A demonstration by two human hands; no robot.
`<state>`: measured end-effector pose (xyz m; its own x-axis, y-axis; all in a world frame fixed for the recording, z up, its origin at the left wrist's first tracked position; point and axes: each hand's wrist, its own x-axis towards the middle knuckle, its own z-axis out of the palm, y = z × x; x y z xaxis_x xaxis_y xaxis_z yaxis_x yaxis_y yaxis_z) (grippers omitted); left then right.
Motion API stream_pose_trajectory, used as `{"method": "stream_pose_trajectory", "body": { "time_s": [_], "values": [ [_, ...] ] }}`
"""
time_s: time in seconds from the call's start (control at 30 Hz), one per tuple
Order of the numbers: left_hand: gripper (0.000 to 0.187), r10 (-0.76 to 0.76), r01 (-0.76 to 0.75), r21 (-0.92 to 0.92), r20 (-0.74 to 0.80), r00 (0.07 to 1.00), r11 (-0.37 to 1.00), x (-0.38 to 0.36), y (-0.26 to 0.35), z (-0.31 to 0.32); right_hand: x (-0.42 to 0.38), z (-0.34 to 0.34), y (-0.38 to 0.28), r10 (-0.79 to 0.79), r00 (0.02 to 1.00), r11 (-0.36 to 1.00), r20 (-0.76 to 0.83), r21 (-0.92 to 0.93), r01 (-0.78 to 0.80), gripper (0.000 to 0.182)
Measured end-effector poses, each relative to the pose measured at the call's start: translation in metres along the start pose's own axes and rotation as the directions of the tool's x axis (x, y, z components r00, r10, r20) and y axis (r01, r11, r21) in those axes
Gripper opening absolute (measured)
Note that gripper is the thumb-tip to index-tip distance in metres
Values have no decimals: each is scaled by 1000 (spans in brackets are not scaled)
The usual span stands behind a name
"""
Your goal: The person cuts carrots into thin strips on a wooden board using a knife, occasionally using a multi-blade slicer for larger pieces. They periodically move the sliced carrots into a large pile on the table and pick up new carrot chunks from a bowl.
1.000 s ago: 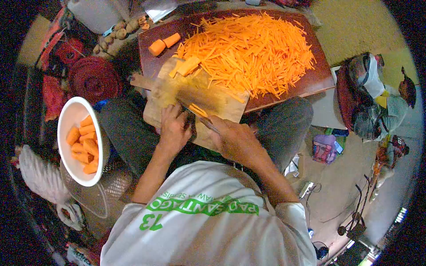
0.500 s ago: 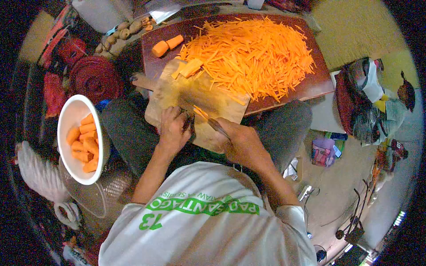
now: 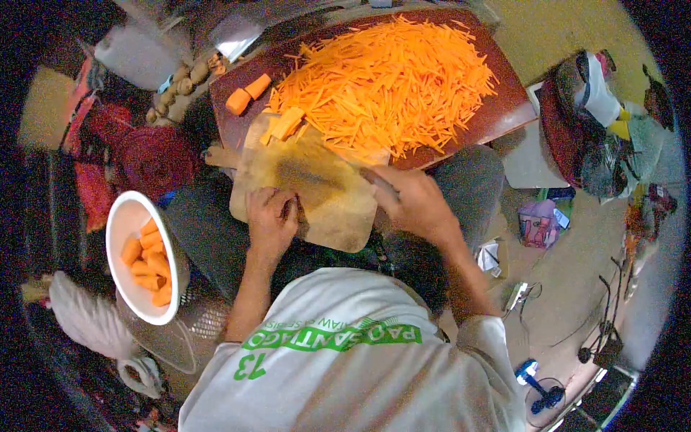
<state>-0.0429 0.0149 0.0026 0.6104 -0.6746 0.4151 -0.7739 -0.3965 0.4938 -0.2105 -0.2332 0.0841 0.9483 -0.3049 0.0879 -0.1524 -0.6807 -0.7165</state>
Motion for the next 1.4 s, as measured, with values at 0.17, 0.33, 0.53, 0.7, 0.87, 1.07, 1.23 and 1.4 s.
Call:
{"method": "stream_pose_trajectory", "body": {
  "time_s": [0.17,0.33,0.53,0.7,0.87,1.07,1.23,1.4],
  "values": [
    [7,-53,52,-70,-7,999,996,5,7,-3,10,-28,21,78,996,994,48,70,-81,36],
    [9,-110,111,-227,19,994,967,15,11,-3,18,-26,41,39,989,971,-142,240,-4,37],
    [13,55,-31,-230,95,994,973,47,28,13,26,-22,66,257,961,705,-104,701,-113,37],
    [21,298,-295,-50,80,951,954,90,50,39,12,-29,71,292,955,640,-50,753,-156,31],
    [19,286,-286,-29,11,958,958,106,21,54,-7,-15,75,-31,981,912,-192,397,107,37],
    [21,-63,78,-329,56,996,941,123,-1,17,-39,-26,25,-57,973,995,222,92,37,42],
    [40,176,-166,-207,30,984,964,147,17,29,-25,-2,40,-194,947,963,254,-135,233,35],
    [60,281,-252,-204,129,951,946,167,17,54,-6,6,54,-168,972,935,166,-284,210,34]
  ]
}}
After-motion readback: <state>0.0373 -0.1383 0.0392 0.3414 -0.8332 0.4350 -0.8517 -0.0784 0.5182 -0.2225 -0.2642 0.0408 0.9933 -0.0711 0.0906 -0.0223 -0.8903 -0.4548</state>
